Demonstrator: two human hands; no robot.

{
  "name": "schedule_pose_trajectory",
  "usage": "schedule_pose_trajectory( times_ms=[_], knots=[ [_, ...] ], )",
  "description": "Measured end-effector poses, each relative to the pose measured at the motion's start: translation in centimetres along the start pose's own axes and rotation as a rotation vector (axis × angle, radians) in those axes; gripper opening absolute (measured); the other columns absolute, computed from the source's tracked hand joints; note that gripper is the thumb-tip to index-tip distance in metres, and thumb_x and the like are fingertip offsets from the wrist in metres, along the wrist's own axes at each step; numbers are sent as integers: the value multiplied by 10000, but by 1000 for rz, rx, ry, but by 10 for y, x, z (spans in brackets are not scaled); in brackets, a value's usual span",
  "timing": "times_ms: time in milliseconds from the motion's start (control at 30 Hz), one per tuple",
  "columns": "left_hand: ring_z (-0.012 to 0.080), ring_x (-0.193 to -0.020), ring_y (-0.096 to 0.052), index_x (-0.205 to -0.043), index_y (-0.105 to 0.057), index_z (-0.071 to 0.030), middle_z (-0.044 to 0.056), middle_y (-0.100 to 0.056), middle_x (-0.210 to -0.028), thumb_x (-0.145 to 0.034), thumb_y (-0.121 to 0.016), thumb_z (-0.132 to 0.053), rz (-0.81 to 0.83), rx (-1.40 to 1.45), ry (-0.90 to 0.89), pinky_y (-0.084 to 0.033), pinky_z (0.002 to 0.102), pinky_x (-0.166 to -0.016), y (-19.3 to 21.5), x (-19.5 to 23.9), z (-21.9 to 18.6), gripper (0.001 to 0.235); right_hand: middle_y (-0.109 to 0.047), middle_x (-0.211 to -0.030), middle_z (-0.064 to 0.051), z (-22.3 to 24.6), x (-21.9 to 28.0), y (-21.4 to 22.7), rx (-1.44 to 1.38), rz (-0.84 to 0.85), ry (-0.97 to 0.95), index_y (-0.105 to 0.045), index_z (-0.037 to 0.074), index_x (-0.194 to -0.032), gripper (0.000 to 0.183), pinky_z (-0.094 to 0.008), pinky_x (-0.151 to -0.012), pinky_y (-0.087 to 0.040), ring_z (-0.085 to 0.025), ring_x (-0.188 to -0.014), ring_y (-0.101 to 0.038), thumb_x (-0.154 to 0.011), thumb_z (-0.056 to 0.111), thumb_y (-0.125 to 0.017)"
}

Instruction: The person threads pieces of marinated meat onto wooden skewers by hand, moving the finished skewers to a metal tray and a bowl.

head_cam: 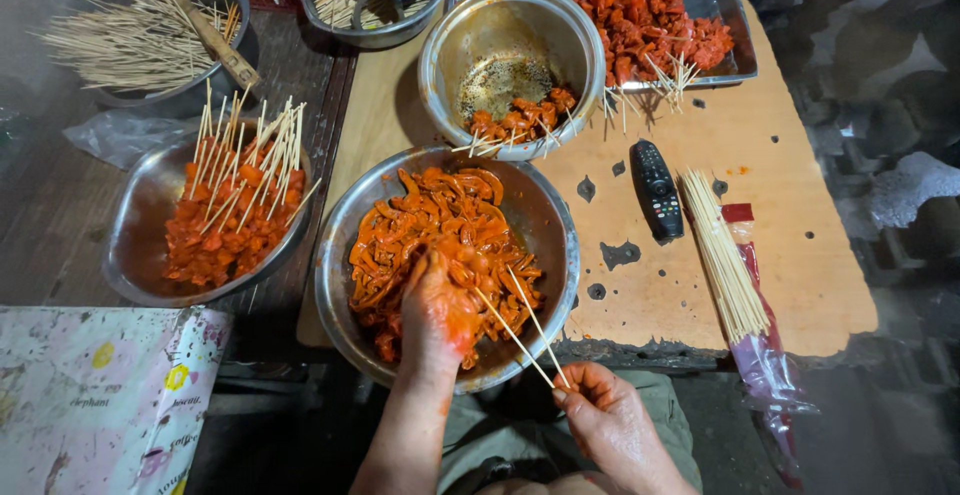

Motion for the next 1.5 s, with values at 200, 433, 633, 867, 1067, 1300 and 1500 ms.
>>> schedule_pose_trajectory(
  times_ms=[200,433,633,867,1067,1300,1500],
  knots=[
    [225,-955,-623,-1266,-625,13,130,-634,-1130,-1017,-578,-194,-144,-203,12,-528,392,-787,-28,11,-28,327,-622,-740,37,1,0,0,-36,33,218,-722,8,-992,104,-226,-517,-380,-39,-616,-481,-893,8,-691],
    [171,-835,-631,-1235,-672,52,153,-722,-1128,-954,-621,-51,-191,-394,10,-496,279,-674,-21,12,-38,304,-607,-713,28,2,0,5,-75,52,139,-722,11,-1020,143,-233,-483,-344,-60,-559,-433,-882,11,-682],
    [221,-827,-694,-1183,-675,65,149,-711,-1005,-937,-631,-61,-119,-432,76,-589,332,-713,-26,15,-49,280,-684,-798,20,24,6,10,107,63,270,-723,-12,-1027,147,-232,-622,-472,-53,-710,-554,-889,1,-676],
    [160,-947,-700,-1166,-709,87,133,-745,-1063,-951,-644,-79,45,-691,31,-567,284,-849,-47,30,-73,279,-706,-764,3,39,8,17,328,34,295,-725,-1,-979,111,-252,-660,-527,-66,-723,-595,-874,22,-701],
    [162,-874,-705,-1150,-717,80,114,-751,-996,-948,-655,-95,83,-778,91,-579,292,-778,-44,29,-74,274,-692,-753,-12,47,5,12,377,61,273,-729,-4,-962,103,-264,-656,-524,-67,-728,-574,-868,35,-711],
    [170,-749,-709,-1143,-720,44,107,-751,-940,-968,-629,-104,-14,-764,139,-600,314,-675,-13,26,-63,247,-677,-785,-8,26,7,-17,115,102,158,-706,-14,-938,71,-262,-676,-499,-90,-744,-588,-878,15,-683],
    [150,-799,-698,-1095,-739,12,66,-745,-943,-985,-629,-45,-75,-764,82,-594,313,-703,12,32,-39,166,-669,-768,13,22,2,-40,133,82,170,-691,-5,-912,43,-251,-660,-501,-76,-732,-583,-875,5,-674]
  ],
)
Point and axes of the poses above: each hand's wrist, its own x-axis away from the middle knuckle, its own y-axis out of the back of the hand, z = x × y, the point moved 6 cm from there along -x, towards the middle knuckle
